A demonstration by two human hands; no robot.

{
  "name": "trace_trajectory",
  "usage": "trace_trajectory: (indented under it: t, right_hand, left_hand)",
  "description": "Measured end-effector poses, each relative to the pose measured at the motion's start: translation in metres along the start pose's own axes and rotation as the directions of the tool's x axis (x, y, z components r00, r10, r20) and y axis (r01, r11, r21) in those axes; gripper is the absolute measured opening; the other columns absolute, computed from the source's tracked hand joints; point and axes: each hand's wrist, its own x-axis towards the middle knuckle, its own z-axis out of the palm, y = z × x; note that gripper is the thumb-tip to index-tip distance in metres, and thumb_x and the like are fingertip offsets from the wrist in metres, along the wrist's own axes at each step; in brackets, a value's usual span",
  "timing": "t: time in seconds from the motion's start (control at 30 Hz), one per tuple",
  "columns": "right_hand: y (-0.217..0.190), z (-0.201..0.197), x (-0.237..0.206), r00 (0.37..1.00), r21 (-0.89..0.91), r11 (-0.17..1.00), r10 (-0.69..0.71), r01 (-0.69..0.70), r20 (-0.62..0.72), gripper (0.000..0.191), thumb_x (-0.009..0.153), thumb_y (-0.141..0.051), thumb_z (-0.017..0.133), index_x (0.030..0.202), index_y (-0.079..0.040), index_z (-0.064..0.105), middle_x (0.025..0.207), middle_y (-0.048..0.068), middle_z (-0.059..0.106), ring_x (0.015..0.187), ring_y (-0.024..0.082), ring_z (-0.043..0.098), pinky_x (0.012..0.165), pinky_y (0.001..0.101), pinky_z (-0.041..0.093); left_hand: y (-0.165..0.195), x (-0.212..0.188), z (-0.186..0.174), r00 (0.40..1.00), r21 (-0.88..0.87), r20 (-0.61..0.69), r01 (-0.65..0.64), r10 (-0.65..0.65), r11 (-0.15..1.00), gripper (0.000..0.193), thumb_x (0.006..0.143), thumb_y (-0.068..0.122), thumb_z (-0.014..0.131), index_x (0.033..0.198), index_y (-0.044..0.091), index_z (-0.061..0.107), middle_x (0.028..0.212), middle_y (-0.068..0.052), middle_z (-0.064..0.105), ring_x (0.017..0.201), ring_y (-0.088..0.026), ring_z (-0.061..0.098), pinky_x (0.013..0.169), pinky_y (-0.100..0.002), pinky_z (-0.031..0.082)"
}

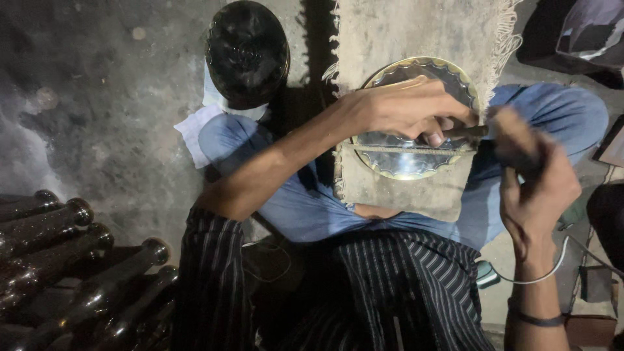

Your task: The person sits cross-legged on the floor with a brass plate resting on a cloth pad, holding a small punch against the plate's surface and striking it with a wooden mallet to emboss a decorative pattern. They reposition the punch repeatedly across the plate's face, working the design outward.

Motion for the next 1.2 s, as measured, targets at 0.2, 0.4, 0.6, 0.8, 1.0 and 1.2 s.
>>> trace_trajectory:
  t: [0.2, 0.4, 0.6, 0.8, 1.0, 1.2]
  right_hand:
    - [-0.001, -0.006, 0.015, 0.995, 0.045, 0.996, -0.086, 0.083, 0.057, 0.063, 0.079, 0.006, 0.074, 0.139, 0.001, 0.054, 0.118, 0.026, 0.067, 0.106, 0.042, 0.069, 0.095, 0.0453, 0.056]
    - [0.006, -0.017, 0.016, 0.988, 0.013, 0.993, -0.115, 0.114, 0.102, 0.064, 0.073, 0.01, 0.067, 0.135, 0.0, 0.055, 0.109, 0.029, 0.066, 0.098, 0.046, 0.066, 0.082, 0.0474, 0.054]
    - [-0.002, -0.026, 0.026, 0.986, 0.29, 0.954, 0.028, -0.075, 0.162, 0.045, 0.091, 0.0, 0.069, 0.13, 0.004, 0.046, 0.099, 0.027, 0.063, 0.095, 0.045, 0.065, 0.082, 0.0464, 0.052]
    - [0.012, -0.021, 0.049, 0.976, 0.305, 0.935, 0.133, -0.181, 0.174, 0.04, 0.106, -0.008, 0.079, 0.128, 0.005, 0.047, 0.099, 0.023, 0.066, 0.083, 0.032, 0.063, 0.08, 0.038, 0.052]
    - [0.011, -0.028, 0.095, 0.981, 0.359, 0.932, -0.107, 0.043, 0.16, 0.044, 0.104, 0.0, 0.076, 0.137, 0.004, 0.048, 0.113, 0.022, 0.069, 0.099, 0.026, 0.07, 0.09, 0.0336, 0.055]
    - [-0.019, -0.048, 0.146, 0.9, 0.426, 0.865, -0.381, 0.265, 0.213, 0.045, 0.1, 0.009, 0.074, 0.138, 0.009, 0.05, 0.121, 0.026, 0.066, 0.114, 0.032, 0.068, 0.101, 0.0394, 0.055]
  left_hand:
    - [-0.004, -0.002, 0.006, 0.998, 0.025, -0.039, 0.05, -0.049, 0.998, 0.044, 0.088, 0.007, 0.072, 0.132, 0.008, 0.064, 0.093, -0.005, 0.073, 0.062, -0.009, 0.069, 0.046, -0.034, 0.049]
    - [-0.013, -0.046, 0.034, 0.609, 0.445, -0.519, -0.406, 0.599, 0.798, 0.043, 0.096, 0.001, 0.077, 0.134, 0.009, 0.061, 0.132, -0.002, 0.067, 0.096, -0.016, 0.071, 0.08, -0.027, 0.064]
    - [-0.012, -0.041, 0.06, 0.685, -0.041, -0.723, -0.174, 0.091, 0.984, 0.038, 0.1, 0.002, 0.071, 0.137, 0.006, 0.062, 0.127, -0.01, 0.072, 0.106, -0.017, 0.079, 0.084, -0.024, 0.066]
    - [0.031, -0.048, 0.099, 0.316, -0.218, -0.928, -0.029, -0.198, 0.976, 0.038, 0.097, 0.008, 0.074, 0.13, 0.005, 0.056, 0.107, -0.006, 0.077, 0.098, -0.015, 0.078, 0.084, -0.028, 0.064]
    - [0.059, -0.039, 0.111, 0.076, -0.291, -0.951, 0.107, -0.3, 0.951, 0.018, 0.097, 0.003, 0.071, 0.112, 0.005, 0.061, 0.099, -0.008, 0.077, 0.092, -0.018, 0.079, 0.078, -0.031, 0.062]
    - [0.064, -0.035, 0.116, 0.016, -0.335, -0.94, 0.139, -0.341, 0.932, 0.015, 0.099, 0.004, 0.068, 0.112, 0.005, 0.062, 0.099, -0.007, 0.078, 0.091, -0.018, 0.079, 0.079, -0.031, 0.061]
